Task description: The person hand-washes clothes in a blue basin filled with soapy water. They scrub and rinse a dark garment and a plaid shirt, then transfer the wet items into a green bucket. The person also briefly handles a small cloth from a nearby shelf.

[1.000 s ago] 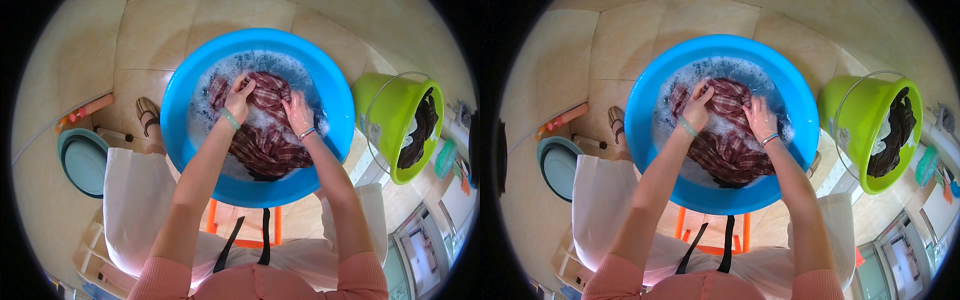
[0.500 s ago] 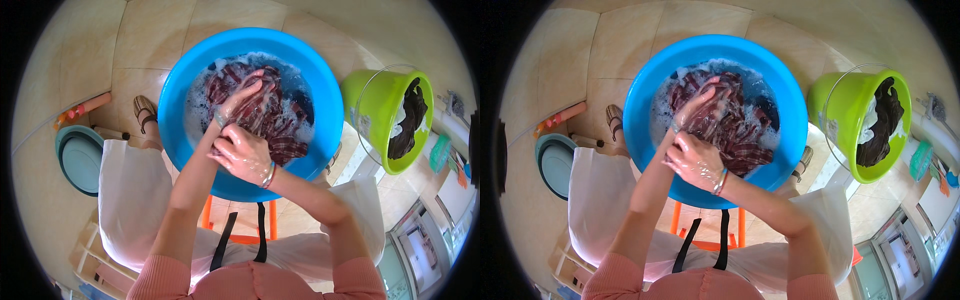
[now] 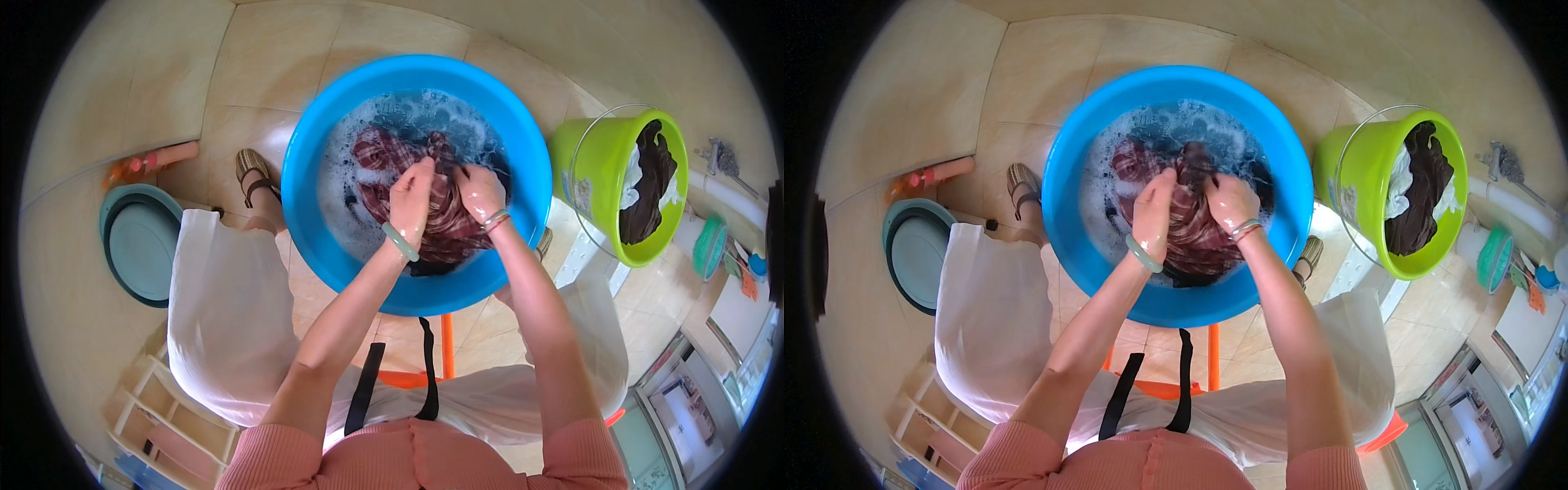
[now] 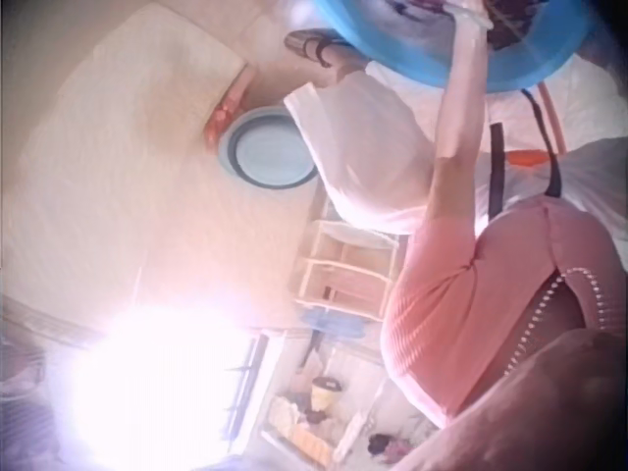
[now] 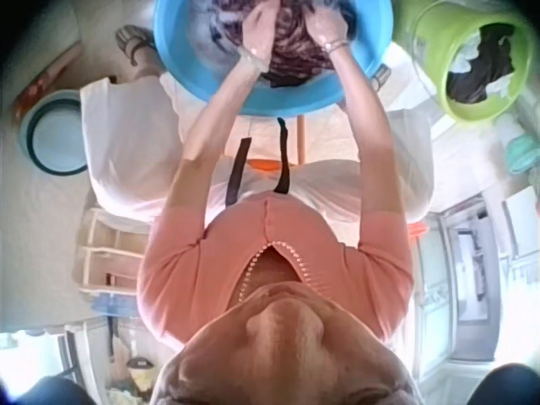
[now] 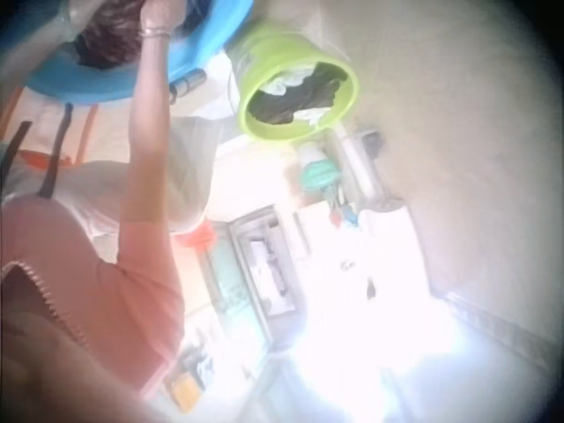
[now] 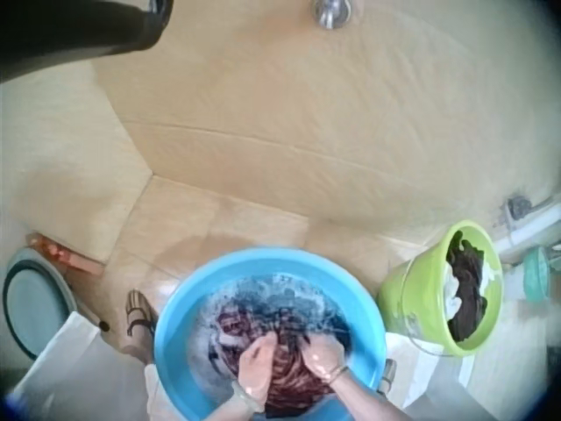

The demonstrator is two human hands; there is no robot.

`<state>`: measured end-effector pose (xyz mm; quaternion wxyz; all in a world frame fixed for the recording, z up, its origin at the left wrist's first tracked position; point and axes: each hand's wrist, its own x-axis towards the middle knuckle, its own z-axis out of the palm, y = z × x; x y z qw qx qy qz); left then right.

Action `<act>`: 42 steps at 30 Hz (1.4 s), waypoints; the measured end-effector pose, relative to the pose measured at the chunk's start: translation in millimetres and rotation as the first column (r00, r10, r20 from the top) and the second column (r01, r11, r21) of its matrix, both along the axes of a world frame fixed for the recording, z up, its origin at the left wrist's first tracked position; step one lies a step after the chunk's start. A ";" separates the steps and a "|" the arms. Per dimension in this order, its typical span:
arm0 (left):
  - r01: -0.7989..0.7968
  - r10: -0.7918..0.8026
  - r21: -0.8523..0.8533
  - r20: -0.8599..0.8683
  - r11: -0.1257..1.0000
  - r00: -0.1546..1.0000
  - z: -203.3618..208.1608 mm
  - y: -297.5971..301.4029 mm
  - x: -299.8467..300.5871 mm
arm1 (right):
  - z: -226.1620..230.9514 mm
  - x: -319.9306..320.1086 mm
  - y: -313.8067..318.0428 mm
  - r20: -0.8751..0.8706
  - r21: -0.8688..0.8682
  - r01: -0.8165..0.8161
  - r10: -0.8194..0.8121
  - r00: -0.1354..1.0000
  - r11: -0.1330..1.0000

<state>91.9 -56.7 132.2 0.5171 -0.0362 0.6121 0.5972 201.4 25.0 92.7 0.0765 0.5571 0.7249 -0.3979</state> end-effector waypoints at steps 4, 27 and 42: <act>0.448 -0.413 0.141 -0.219 0.883 0.884 9.3 -34.8 14.4 | -8.6 36.4 -5.8 -0.298 -0.824 0.070 -0.535 0.790 0.563; -0.168 -0.113 0.307 0.719 0.937 0.686 71.6 -32.6 -53.1 | 232.8 -13.5 -108.9 -0.643 0.065 -0.203 0.196 0.740 0.977; -0.085 0.155 -0.210 0.346 0.974 0.925 17.4 -46.5 29.1 | 41.5 -5.8 -59.9 -0.268 0.363 0.286 -0.195 0.943 0.887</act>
